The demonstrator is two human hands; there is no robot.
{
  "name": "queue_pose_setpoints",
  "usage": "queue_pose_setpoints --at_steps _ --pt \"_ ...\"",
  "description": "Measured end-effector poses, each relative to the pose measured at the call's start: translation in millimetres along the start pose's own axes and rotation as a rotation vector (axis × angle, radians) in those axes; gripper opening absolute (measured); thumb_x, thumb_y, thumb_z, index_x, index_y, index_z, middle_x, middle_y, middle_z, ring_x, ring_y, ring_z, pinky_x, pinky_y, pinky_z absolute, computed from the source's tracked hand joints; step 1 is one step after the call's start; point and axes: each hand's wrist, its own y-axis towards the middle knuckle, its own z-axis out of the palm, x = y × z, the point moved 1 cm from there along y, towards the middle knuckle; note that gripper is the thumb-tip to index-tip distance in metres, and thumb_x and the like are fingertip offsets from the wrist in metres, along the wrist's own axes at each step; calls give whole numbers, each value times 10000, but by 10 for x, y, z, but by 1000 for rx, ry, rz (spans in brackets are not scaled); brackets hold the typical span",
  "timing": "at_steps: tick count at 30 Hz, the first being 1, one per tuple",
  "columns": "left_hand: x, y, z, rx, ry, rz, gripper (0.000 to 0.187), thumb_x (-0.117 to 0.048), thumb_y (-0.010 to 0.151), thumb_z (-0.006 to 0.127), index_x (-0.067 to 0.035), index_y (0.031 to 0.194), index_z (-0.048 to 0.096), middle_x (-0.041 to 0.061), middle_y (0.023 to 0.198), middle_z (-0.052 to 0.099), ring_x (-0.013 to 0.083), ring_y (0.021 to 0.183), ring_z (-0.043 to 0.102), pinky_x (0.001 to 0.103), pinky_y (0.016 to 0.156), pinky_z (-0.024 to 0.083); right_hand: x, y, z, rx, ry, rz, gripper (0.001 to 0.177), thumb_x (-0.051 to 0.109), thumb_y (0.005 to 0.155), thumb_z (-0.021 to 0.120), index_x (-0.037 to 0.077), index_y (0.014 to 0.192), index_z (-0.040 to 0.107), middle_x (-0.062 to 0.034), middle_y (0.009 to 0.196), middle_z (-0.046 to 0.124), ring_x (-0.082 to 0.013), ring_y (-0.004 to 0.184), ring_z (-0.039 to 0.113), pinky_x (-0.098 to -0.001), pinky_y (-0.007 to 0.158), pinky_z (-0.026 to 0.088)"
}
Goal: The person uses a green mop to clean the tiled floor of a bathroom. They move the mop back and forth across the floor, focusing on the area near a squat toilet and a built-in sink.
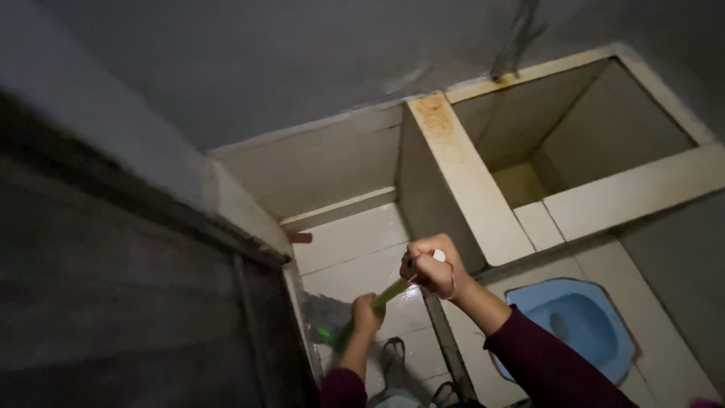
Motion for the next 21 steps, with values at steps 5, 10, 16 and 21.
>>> queue_pose_setpoints --at_steps 5,10,16,21 --pt "-223 567 190 107 -195 35 160 -178 768 671 -72 650 649 217 612 599 383 544 615 472 543 463 160 -58 -198 -158 -80 -75 295 12 836 461 67 588 310 -25 524 378 -115 477 359 -296 420 306" --pt "-609 1166 463 101 -172 319 255 -160 827 660 -52 610 579 193 613 569 315 520 536 444 518 453 492 -178 -297 -237 -360 -246 224 28 808 437 23 584 423 -64 571 521 -121 493 452 -288 451 390" --pt "-1101 1457 1004 600 -1449 -249 283 -198 906 520 -70 659 573 77 688 592 186 619 570 340 564 471 829 -262 -216 -295 -554 -226 215 41 800 460 3 588 471 -65 537 551 -103 461 524 -284 439 417" --pt "-1231 1457 1047 665 -1346 -320 216 -182 860 572 -100 660 560 55 672 570 187 597 536 335 541 433 826 -185 -236 -271 -658 -229 273 31 809 515 38 591 352 -37 525 394 -84 481 384 -277 452 344"
